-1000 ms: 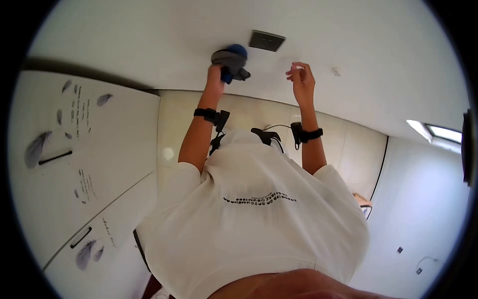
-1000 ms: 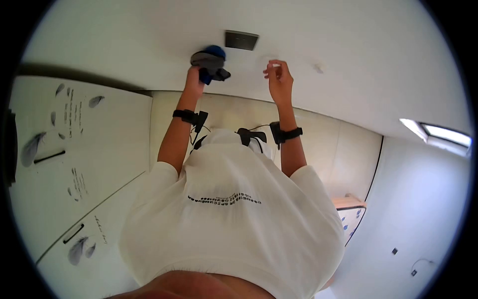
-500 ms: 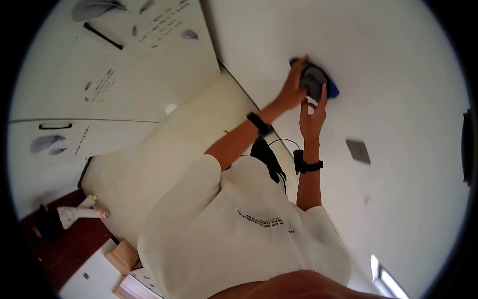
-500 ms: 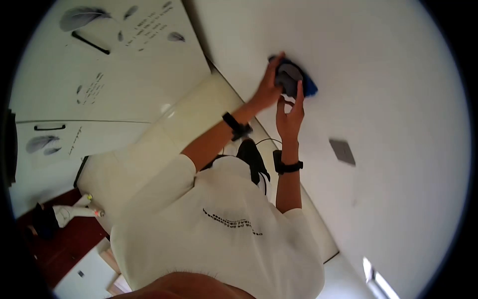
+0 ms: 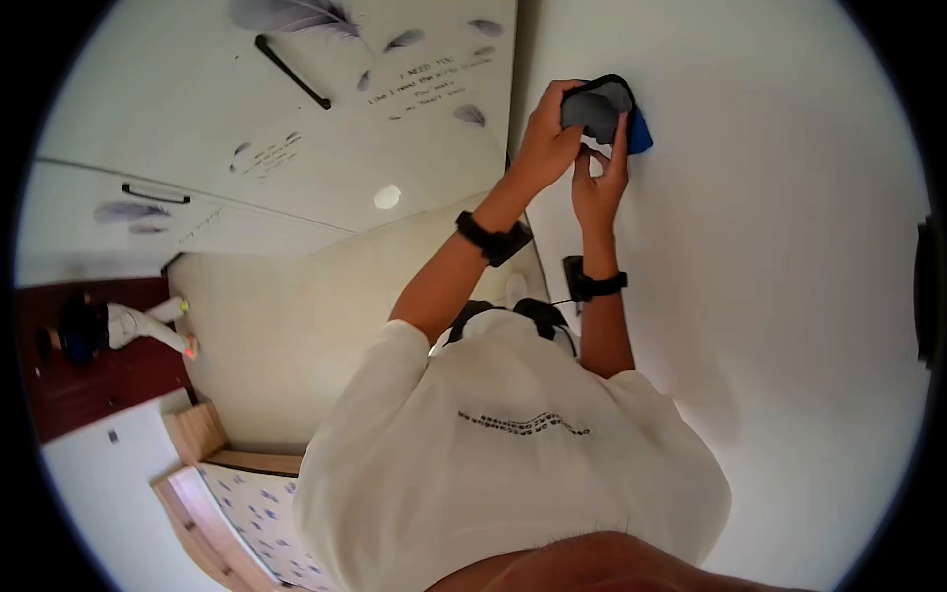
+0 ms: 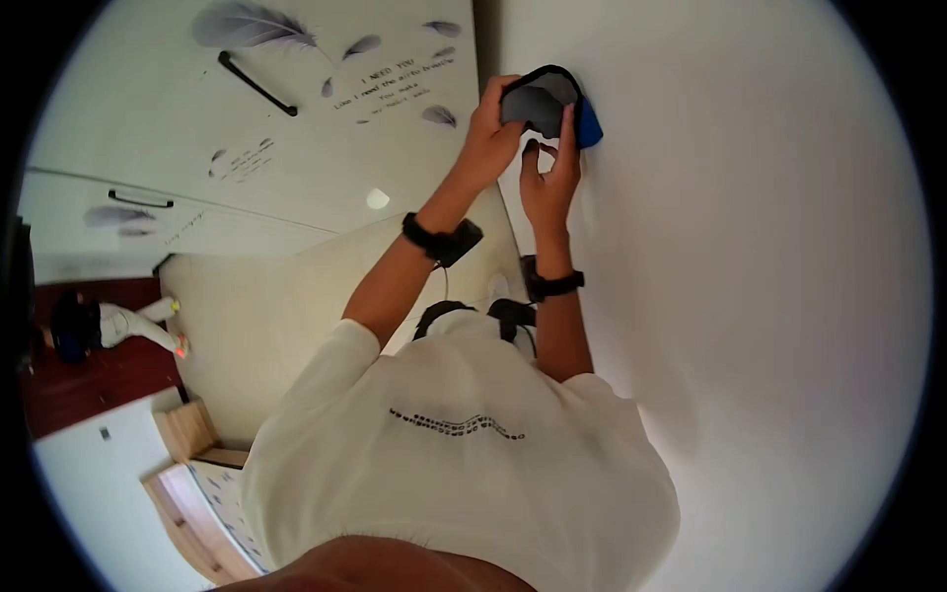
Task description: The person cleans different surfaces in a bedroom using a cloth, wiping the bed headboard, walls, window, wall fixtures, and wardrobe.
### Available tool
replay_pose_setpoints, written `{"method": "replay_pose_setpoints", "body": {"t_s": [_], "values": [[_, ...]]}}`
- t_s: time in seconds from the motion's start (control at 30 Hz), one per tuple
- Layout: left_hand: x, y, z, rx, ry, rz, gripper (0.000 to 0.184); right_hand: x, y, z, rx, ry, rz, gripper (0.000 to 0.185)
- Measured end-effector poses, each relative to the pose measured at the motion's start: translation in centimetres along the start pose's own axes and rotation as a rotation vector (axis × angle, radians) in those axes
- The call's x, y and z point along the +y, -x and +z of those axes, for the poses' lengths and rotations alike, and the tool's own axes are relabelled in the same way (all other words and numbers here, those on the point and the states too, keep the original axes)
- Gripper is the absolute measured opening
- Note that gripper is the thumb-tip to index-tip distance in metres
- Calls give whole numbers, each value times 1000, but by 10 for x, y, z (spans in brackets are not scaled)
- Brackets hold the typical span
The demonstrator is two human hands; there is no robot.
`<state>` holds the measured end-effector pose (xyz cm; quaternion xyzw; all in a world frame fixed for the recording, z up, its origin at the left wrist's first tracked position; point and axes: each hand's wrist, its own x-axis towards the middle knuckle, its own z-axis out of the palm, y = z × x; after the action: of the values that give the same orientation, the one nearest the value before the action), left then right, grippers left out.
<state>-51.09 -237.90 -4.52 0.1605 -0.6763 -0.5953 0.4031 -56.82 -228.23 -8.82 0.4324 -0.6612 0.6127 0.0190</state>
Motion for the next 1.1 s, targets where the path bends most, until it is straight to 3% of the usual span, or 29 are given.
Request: {"method": "replay_pose_setpoints", "body": {"t_s": [0.13, 0.2, 0.23, 0.3, 0.37, 0.43, 0.57, 0.63, 0.73, 0.83, 0.93, 1.1], "values": [[-34, -6, -58, 126, -84, 69, 39, 11, -46, 75, 42, -169, 12, 67], [-49, 18, -85, 324, -58, -244, 37, 22, -38, 111, -106, -162, -10, 68], [-44, 27, -104, 357, -69, -233, 37, 26, -31, 128, -221, -128, -18, 68], [-32, 42, -149, 382, 239, -551, 32, 28, -11, 162, -362, -210, 45, 68], [-37, 46, -193, 507, 126, -492, 30, 13, -14, 202, -489, -280, 108, 67], [-19, 45, -224, 674, 58, -349, 23, -11, -24, 235, -480, -367, -96, 67], [43, 22, -295, 774, -10, -65, 25, -105, -86, 289, -522, -385, -309, 59], [75, 9, -307, 862, 17, 119, 24, -156, -107, 302, -446, -358, -415, 56], [75, -7, -332, 899, -8, 138, 32, -181, -118, 334, -302, -224, -586, 52], [46, -9, -353, 916, -146, 142, 35, -171, -115, 361, -256, -90, -632, 45], [23, -5, -355, 736, -330, 142, 36, -144, -96, 369, -120, -67, -700, 41], [-19, 8, -351, 754, -271, 147, 27, -93, -75, 377, -185, -96, -753, 35]]}}
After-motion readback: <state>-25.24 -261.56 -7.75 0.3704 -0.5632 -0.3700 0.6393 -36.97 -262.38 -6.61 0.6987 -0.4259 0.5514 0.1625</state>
